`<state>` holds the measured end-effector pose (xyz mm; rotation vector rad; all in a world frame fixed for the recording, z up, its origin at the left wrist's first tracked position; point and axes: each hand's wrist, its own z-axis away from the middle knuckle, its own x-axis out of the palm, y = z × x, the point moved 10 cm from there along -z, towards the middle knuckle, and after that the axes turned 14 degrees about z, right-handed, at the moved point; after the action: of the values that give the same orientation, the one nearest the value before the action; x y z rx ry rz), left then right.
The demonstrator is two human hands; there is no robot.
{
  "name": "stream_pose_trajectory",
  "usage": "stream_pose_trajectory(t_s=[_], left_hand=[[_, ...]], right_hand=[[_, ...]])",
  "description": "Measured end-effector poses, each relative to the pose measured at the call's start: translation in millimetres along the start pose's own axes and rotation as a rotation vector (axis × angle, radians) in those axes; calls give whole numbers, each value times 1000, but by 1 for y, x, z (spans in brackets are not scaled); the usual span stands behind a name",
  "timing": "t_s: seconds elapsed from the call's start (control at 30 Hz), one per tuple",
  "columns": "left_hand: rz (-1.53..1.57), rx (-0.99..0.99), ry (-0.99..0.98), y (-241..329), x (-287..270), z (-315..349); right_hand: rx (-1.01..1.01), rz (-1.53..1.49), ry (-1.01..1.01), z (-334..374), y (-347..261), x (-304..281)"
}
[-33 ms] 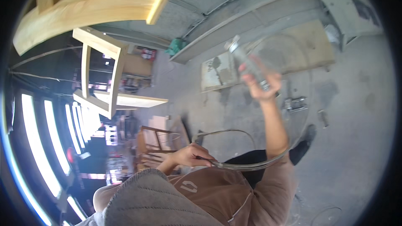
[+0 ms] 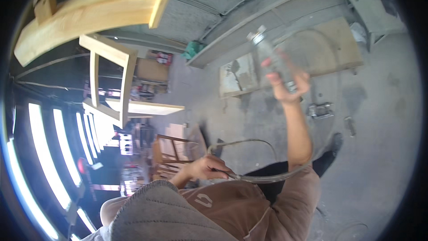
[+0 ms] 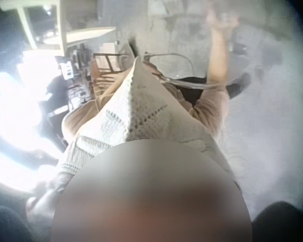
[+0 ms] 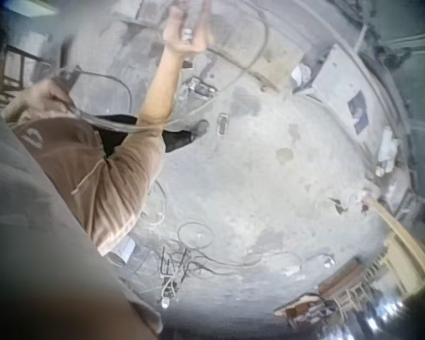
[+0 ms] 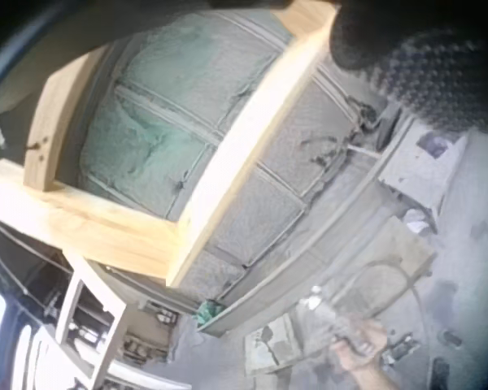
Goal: The person holds a wooden chair frame and sprays it with a handheld spray gun, rotating the frame to cover multiple sides. The person repeatedly lifts, turns, and sprays the frame while standing in a workshop.
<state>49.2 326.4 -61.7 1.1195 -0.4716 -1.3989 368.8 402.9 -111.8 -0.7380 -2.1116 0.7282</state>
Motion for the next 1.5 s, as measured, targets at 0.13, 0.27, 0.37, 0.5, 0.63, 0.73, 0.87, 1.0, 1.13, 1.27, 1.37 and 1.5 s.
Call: stream_pose_trajectory(t_s=[0.13,0.27,0.37,0.5,0.63,0.73,0.87,1.0,1.13,1.27,1.37,1.5], left_hand=[[-32,-116,8,-1,15,-50],[-105,-118,-24,-8,26,-97],[-141,-141,-28,-22,40,-116],[-148,-168,25,-27,39,-123],[-181,-160,97,-15,21,-116],[-188,-189,122,-14,10,-106],[-143,-196,172,-19,-1,-95],[-170,-125,91,-16,12,-99],[-215,-124,-21,-7,30,-111],[-160,-27,18,18,33,-112],[-181,44,33,31,32,-99],[-101,-65,-157,21,39,-65]], right_hand=[[-181,17,241,-28,40,-54],[-521,53,124,-25,36,-55],[-569,-28,-32,-29,50,-49],[-422,1,243,-41,80,-63],[-396,-105,211,-37,84,-8],[-567,-287,-185,-19,53,72],[-564,-326,-142,-28,41,88],[-511,-185,157,-48,47,-10],[-362,31,267,-85,51,-124],[-327,-331,608,-130,38,-190],[-330,-208,595,-111,1,-172],[-397,124,315,-6,-61,-95]])
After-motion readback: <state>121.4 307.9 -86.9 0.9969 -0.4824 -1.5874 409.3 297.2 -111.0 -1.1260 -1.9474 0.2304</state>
